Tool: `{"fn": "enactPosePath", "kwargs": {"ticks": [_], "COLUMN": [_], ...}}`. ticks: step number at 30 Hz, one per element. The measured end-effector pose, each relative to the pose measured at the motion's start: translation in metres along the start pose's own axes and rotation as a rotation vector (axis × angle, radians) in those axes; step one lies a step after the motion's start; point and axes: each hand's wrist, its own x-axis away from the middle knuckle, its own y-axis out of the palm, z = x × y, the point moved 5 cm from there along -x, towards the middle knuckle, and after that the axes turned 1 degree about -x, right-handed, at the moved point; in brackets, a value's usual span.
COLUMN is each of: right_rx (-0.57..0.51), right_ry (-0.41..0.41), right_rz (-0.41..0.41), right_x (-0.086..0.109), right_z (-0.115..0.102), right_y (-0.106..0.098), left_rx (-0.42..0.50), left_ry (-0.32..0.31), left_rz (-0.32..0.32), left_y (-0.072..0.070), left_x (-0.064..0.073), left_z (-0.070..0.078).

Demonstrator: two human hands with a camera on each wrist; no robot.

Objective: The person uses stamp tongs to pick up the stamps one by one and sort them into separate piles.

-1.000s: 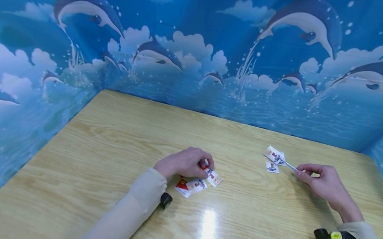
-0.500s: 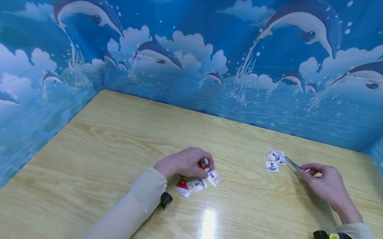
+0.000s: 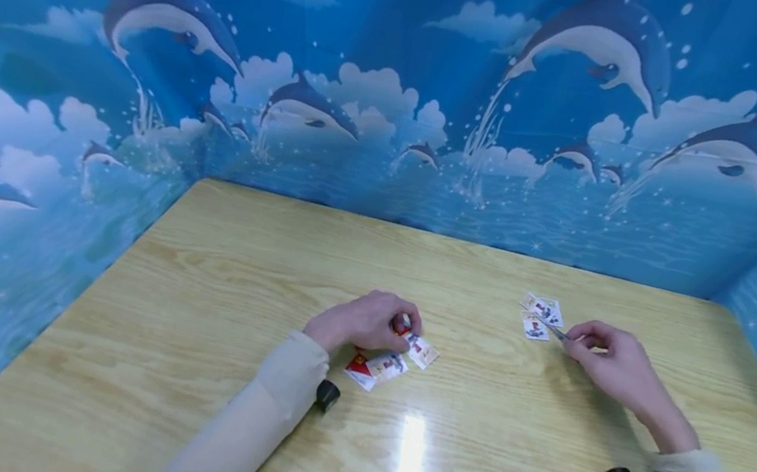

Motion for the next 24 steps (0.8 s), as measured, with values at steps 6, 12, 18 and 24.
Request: {"fn": "enactPosePath", "kwargs": {"ticks": [6,12,18,24], "right_rx": [-0.027,-0.022,-0.018,-0.03], "right_ry": [0.007,-0.019,-0.094,-0.123], "right_rz": [-0.072,-0.109,-0.127,-0.166], "right_x": [0.006,0.011,0.016,0.019], "right_z": [-0.011,-0.02,-0.029,-0.038], "right_y": [0.011,0.018,0.024,0.035], "left_rx": [-0.007,-0.005,0.006,0.014], "left_ry": [0.006,-0.001,-0.012,-0.017], "left_rz": [0.004,0.0,-0.003,-0.006], "left_y": [0.001,0.0,0.0,0.0], "left_x": [-0.001,-0.001,-0.001,0.0], "left_z": [0.0,0.001,0.001,0.002]}}
